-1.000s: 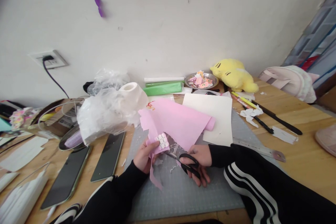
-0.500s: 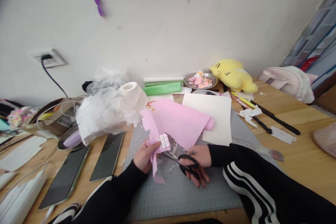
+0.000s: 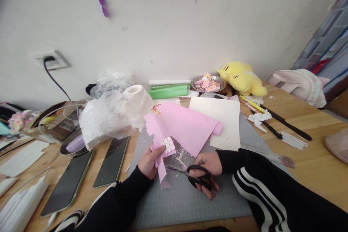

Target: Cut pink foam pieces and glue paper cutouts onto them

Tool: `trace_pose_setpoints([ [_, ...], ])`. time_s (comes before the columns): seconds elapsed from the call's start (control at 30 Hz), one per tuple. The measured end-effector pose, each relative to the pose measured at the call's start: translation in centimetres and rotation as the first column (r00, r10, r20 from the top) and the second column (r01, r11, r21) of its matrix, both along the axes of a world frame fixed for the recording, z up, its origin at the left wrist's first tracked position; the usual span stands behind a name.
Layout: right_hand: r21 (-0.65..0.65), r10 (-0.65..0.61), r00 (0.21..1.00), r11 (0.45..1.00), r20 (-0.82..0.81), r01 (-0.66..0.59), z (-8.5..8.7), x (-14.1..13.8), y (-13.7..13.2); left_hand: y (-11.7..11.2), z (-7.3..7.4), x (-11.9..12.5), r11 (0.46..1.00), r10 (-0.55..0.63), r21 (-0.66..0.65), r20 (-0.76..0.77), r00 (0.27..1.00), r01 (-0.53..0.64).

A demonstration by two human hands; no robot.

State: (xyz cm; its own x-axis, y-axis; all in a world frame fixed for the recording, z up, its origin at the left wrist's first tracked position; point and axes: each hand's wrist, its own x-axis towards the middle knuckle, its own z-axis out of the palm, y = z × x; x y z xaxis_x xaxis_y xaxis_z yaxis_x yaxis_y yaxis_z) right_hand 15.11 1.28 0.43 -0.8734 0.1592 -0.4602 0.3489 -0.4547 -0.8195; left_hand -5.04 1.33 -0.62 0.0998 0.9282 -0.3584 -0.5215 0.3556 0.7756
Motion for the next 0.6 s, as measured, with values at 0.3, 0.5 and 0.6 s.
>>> trace_pose_setpoints([
  [0.3,0.081,-0.007,0.999,0.997,-0.044,0.010,0.53,-0.25,0.02,0.07,-0.29,-0.12,0.999,-0.038,0.026,0.034,0.999,0.037],
  [0.5,0.095,-0.114,0.972,0.986,-0.203,0.136,0.33,-0.39,-0.09,0.09,-0.24,-0.18,0.997,-0.076,0.034,0.027,0.997,0.075],
  [0.6,0.083,-0.247,0.933,0.957,-0.261,0.276,-0.06,-0.46,-0.16,0.10,-0.28,-0.19,0.996,-0.084,0.042,0.009,0.996,0.083],
])
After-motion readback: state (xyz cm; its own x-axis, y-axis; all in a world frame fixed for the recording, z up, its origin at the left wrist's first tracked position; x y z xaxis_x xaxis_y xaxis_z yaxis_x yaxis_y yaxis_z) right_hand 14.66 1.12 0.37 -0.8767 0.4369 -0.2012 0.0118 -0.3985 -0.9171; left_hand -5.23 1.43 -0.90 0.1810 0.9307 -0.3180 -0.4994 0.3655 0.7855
